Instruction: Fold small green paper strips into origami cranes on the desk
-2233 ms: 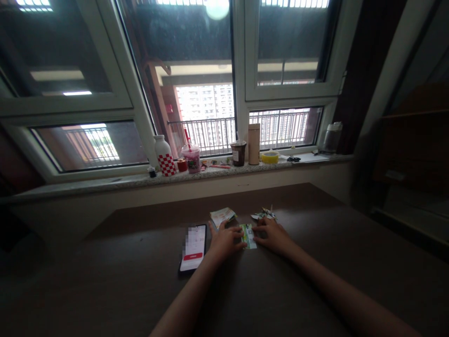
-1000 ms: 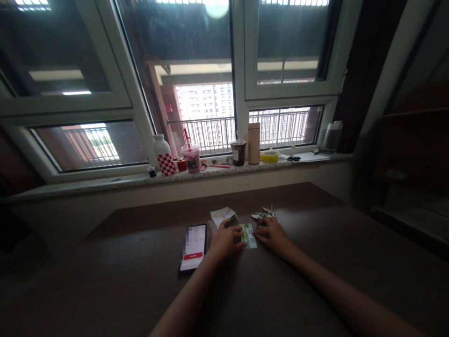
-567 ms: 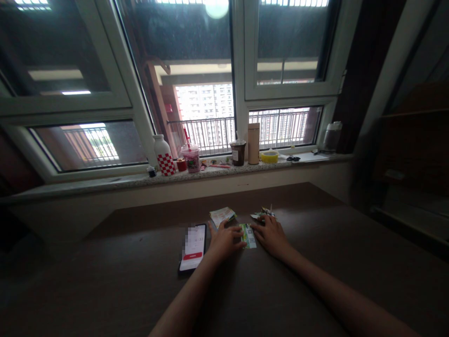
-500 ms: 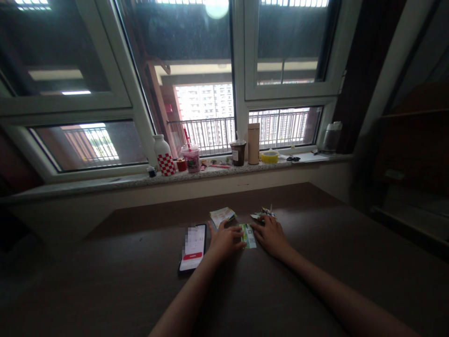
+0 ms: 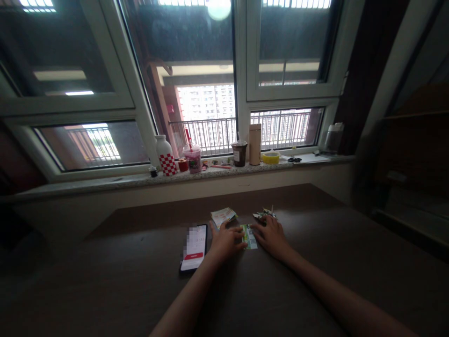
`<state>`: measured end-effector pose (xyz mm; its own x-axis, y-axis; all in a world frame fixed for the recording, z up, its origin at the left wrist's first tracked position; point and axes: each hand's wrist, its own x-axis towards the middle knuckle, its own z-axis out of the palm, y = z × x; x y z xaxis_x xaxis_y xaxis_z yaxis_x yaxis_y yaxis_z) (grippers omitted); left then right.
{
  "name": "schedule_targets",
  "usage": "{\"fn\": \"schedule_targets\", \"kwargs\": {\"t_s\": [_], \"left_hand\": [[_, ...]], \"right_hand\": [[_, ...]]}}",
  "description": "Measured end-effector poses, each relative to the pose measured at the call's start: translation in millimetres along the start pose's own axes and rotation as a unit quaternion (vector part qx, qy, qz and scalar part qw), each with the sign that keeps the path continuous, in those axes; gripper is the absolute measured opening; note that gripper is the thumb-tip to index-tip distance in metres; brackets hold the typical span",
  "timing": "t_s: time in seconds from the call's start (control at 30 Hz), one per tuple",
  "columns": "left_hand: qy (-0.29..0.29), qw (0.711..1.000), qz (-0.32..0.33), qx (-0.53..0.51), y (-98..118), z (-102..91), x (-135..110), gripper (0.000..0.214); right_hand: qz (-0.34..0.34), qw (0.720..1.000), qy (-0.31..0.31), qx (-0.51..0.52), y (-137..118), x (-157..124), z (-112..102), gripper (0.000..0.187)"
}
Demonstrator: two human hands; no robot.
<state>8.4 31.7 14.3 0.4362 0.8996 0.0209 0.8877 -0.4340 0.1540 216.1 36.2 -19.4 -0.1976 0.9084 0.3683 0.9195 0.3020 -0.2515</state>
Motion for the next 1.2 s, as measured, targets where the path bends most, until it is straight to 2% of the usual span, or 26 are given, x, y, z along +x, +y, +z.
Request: {"fn": "schedule_targets", "kwargs": {"t_s": [0.37, 0.6, 0.93, 1.1, 1.2], "left_hand": [[0.002, 1.0, 0.002, -0.008, 1, -1.6, -1, 0.043], [0.012, 0.999, 0.001, -0.029, 0, -0.5, 0, 0.038], [0.003, 1.0, -0.007, 0.001, 0, 0.9, -1, 0.042], [0.023, 1.0, 0.004, -0.013, 0, 1.1, -2, 0.038], [0.013, 1.0, -0.002, -0.008, 0, 1.1, -1, 0.04]], "right_hand": [[0.033, 0.998, -0.048, 0.031, 4, 5, -2, 0.03], [0.012, 0.994, -0.09, 0.061, 12, 3, -11, 0.037], [-0.02, 0.985, -0.127, 0.111, 15, -3, -20, 0.047], [-0.028, 0.985, -0.134, 0.109, 16, -3, -21, 0.052], [-0.031, 0.986, -0.127, 0.107, 17, -4, -20, 0.052]]}}
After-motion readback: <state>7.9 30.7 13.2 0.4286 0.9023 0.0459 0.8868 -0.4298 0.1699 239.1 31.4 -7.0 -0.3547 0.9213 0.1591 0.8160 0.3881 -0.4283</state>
